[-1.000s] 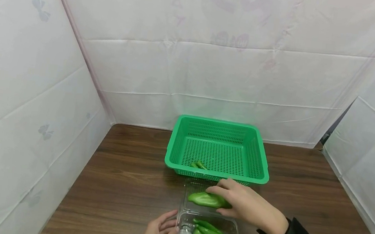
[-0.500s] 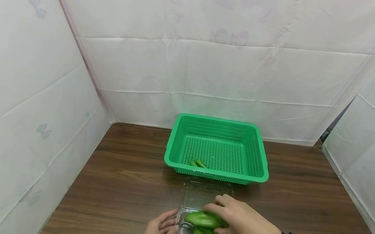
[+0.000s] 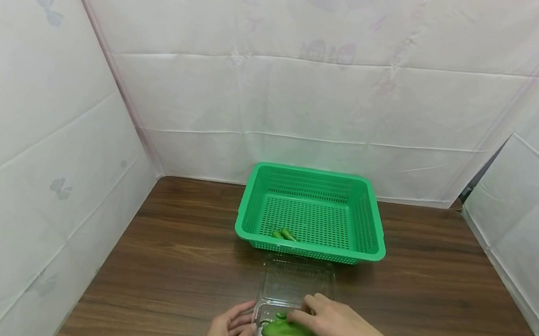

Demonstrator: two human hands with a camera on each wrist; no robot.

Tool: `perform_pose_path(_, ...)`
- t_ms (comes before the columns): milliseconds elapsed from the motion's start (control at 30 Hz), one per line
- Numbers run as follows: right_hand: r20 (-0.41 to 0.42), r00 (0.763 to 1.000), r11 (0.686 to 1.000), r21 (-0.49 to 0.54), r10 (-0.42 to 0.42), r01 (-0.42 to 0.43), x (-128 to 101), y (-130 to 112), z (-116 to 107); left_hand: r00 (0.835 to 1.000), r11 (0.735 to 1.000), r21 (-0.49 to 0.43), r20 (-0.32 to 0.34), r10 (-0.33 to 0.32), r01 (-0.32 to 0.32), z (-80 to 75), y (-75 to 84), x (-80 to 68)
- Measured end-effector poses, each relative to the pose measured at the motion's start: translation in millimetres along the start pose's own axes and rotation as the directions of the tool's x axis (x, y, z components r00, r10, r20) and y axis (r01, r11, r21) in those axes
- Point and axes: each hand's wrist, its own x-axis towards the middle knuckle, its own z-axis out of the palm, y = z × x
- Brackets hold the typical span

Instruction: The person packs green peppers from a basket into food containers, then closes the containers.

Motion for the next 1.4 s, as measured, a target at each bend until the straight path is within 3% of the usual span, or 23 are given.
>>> perform_pose_path(267, 0.114, 0.993, 1.000, 0.016, -0.018, 0.016, 0, -12, 2, 1.000, 1.000, -0.018, -0.005, 0.016, -0.016, 0.1, -0.6, -0.5)
perform_pose_path(533, 0.163, 0.986, 0.998, 0.061, -0.014, 0.004, 1, -18, 11, 1.000, 1.000, -0.016, -0.010, 0.015, -0.015, 0.6, -0.5, -0.6)
perform_pose_path(1100, 0.185, 0.983, 0.993, 0.117, -0.002, -0.020, 1, -23, 19, 1.000, 0.999, -0.018, -0.004, 0.028, -0.028, 0.2, -1.9, -1.0)
perform_pose_path(1400, 0.134, 0.991, 0.997, 0.074, -0.026, 0.016, 1, -23, 20, 1.000, 1.000, -0.018, 0.007, -0.004, 0.004, 0.3, -0.2, -0.6)
